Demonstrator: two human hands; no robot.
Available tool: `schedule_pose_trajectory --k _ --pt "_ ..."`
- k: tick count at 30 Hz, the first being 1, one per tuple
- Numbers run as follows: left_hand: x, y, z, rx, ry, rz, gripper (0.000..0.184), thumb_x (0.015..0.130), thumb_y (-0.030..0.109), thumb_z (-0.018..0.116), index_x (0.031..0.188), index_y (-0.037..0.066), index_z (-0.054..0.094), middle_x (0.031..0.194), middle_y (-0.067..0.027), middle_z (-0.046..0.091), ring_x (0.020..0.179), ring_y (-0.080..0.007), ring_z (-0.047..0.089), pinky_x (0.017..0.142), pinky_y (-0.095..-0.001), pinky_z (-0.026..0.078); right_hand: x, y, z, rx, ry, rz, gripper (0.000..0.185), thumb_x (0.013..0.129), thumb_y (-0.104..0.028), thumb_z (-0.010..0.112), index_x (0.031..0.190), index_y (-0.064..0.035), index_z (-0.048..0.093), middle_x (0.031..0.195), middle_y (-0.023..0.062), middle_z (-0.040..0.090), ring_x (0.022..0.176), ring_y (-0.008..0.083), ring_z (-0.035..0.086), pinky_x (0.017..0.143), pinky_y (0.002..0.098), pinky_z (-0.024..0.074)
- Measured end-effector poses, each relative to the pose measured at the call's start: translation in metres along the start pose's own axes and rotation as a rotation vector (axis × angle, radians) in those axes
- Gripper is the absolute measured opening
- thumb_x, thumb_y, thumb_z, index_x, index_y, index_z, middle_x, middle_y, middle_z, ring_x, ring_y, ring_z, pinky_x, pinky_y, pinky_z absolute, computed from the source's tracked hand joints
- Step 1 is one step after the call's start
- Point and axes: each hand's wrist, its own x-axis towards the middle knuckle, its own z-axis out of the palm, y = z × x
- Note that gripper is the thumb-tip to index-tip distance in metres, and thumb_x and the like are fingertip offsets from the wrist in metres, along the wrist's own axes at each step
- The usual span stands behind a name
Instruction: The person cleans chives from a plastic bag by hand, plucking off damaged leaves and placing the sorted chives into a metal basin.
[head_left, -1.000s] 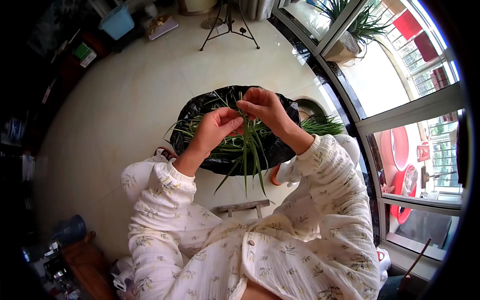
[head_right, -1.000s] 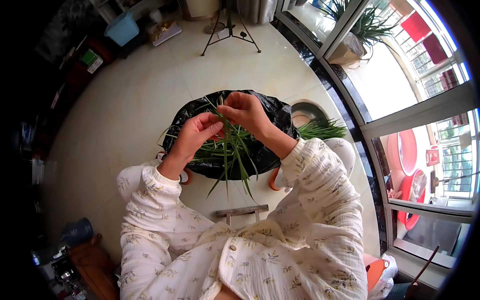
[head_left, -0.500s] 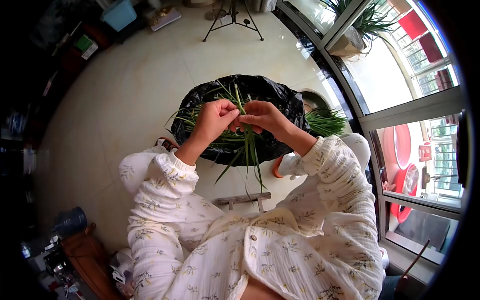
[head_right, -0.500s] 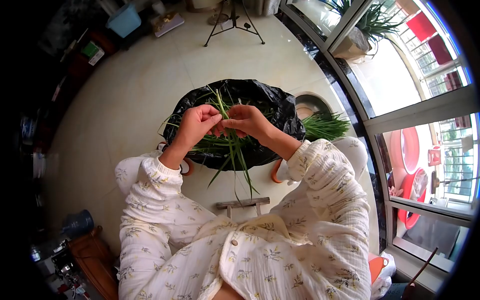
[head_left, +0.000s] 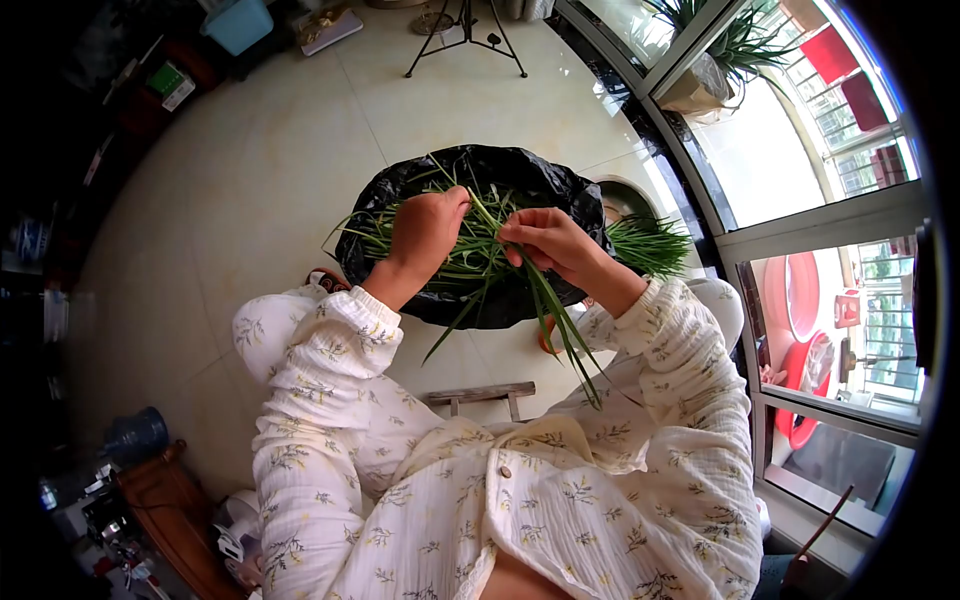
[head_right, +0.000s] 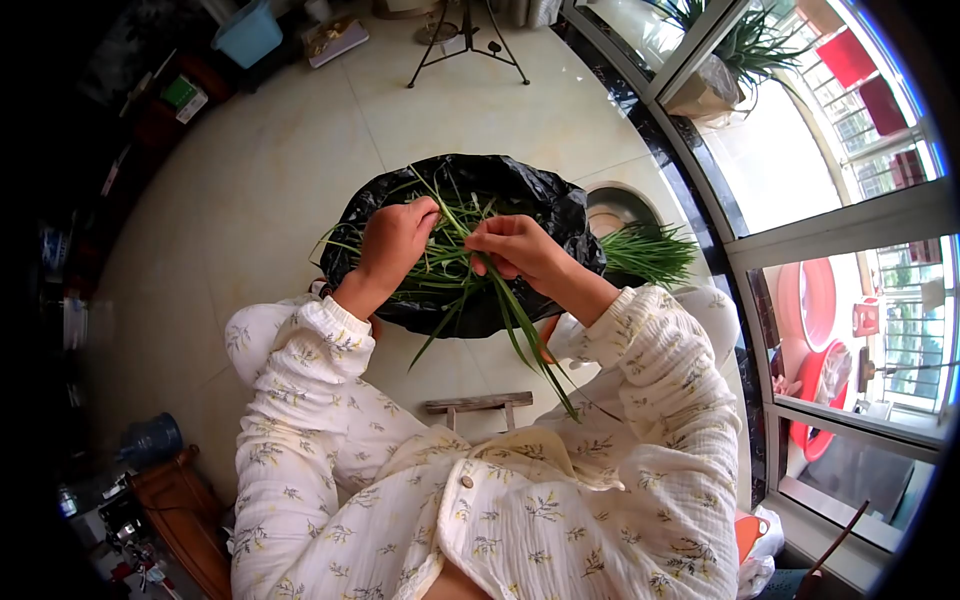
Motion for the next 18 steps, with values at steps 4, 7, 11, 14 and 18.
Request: schedule_pose_trajectory --k 4,7,11,14,18 --pt "0.004 -0.016 0.003 0.052 0.009 -0.039 0.008 0.083 0.013 0.06 0.082 0.006 0.059 0.067 -0.0148 0.06 0.063 -0.0354 0.058 0.052 -0.041 0.044 -0.007 0.003 -0.003 0.007 -0.009 0.012 0.013 0.088 -0.014 0.059 0.083 -0.0019 0.06 0.065 0.0058 0.061 0.041 0.0034 0.037 0.038 0.0187 0.0245" --pt "0.003 -0.025 0.007 0.072 0.001 -0.042 0.008 0.083 0.014 0.06 0.081 0.006 0.059 0.068 -0.0145 0.06 0.064 -0.0355 0.058 0.053 -0.0415 0.045 -0.011 0.006 -0.004 0.007 0.002 0.023 0.014 0.089 -0.014 0.059 0.082 -0.0017 0.06 0.065 0.006 0.061 0.041 0.0033 0.037 0.038 0.0191 0.0237" --pt "0.0 -0.033 0.015 0.112 -0.031 -0.041 0.009 0.083 0.015 0.059 0.081 0.007 0.06 0.069 -0.0142 0.06 0.064 -0.0357 0.058 0.054 -0.0421 0.045 -0.015 0.011 -0.01 0.034 -0.008 0.053 0.015 0.089 -0.015 0.058 0.082 -0.0016 0.06 0.065 0.0062 0.061 0.041 0.0033 0.036 0.038 0.0194 0.0229" --pt "0.0 -0.035 0.017 0.12 -0.038 -0.048 0.009 0.084 0.016 0.059 0.081 0.007 0.06 0.069 -0.0141 0.06 0.065 -0.0358 0.058 0.054 -0.0424 0.045 -0.019 0.009 -0.01 0.052 -0.008 0.067 0.016 0.089 -0.015 0.058 0.082 -0.0016 0.06 0.065 0.0063 0.06 0.04 0.0032 0.036 0.038 0.0194 0.0224" --pt "0.0 -0.04 0.019 0.15 -0.033 -0.064 0.01 0.083 0.016 0.059 0.081 0.007 0.06 0.067 -0.014 0.06 0.064 -0.036 0.058 0.054 -0.0429 0.045 -0.022 0.011 -0.012 0.032 -0.02 0.09 0.016 0.091 -0.018 0.057 0.086 -0.0026 0.059 0.065 0.0048 0.06 0.04 0.001 0.035 0.038 0.0159 0.0255"
